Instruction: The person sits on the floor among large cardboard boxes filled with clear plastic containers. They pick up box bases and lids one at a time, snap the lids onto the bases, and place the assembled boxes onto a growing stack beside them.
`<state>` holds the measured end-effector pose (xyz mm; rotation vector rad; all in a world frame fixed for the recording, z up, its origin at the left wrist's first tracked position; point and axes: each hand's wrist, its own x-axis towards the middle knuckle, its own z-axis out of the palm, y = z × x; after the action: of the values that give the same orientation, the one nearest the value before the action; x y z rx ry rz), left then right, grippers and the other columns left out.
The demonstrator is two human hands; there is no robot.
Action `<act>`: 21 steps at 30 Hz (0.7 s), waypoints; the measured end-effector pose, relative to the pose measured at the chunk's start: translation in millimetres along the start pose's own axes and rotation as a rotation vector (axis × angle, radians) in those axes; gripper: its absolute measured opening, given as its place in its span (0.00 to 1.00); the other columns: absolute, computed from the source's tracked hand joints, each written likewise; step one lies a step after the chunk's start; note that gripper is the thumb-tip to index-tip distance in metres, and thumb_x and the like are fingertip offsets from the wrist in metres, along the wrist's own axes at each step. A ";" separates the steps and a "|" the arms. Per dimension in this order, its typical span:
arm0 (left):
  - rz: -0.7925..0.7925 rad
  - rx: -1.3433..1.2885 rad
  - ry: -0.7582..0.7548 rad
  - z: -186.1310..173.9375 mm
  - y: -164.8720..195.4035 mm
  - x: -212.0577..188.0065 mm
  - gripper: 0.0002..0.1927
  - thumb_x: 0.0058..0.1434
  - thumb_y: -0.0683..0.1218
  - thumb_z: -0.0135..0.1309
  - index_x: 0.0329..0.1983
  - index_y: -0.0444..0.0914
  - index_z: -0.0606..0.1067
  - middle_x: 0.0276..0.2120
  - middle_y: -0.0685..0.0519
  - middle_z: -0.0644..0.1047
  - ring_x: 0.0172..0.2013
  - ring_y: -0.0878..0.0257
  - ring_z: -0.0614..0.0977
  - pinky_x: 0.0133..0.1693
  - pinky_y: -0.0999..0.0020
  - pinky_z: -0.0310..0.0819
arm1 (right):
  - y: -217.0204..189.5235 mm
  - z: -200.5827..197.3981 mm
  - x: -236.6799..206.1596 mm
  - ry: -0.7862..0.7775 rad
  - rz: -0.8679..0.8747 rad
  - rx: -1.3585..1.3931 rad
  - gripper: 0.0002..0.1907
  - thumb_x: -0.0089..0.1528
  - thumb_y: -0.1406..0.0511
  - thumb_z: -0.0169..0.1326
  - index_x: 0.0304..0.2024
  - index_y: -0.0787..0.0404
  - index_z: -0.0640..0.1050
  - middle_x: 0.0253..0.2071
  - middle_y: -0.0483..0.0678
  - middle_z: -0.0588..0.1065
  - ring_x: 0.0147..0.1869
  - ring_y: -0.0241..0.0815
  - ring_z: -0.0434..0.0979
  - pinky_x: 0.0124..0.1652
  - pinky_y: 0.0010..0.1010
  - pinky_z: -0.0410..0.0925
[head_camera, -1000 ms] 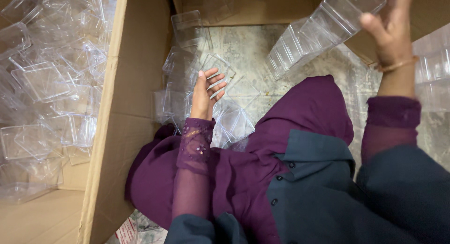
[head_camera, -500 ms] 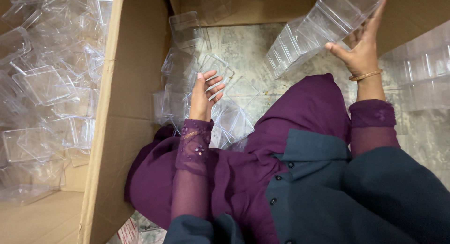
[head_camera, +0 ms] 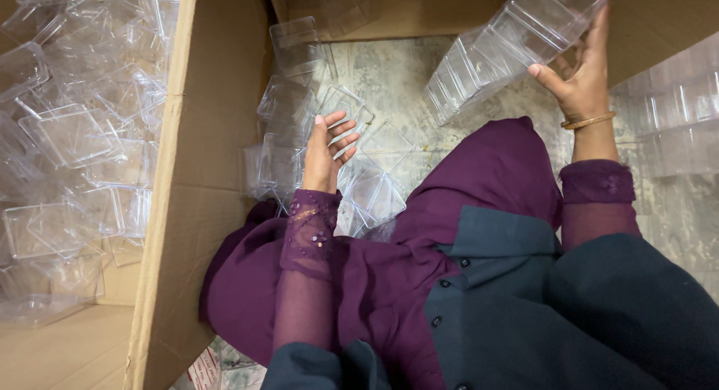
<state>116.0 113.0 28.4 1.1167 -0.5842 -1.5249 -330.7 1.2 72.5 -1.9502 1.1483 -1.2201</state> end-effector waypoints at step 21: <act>0.028 -0.002 -0.019 0.8 2.5 -1.8 0.33 0.70 0.67 0.36 0.63 0.41 0.71 0.54 0.50 0.77 0.50 0.60 0.79 0.51 0.62 0.71 | -20.3 70.5 -18.1 0.366 0.045 -0.199 0.71 0.55 0.64 0.74 0.79 0.37 0.33 0.77 0.54 0.58 0.74 0.52 0.68 0.67 0.43 0.71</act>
<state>116.4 113.9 31.4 1.0899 -0.6086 -1.5134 -263.4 28.2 51.0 -1.8746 1.5399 -1.5325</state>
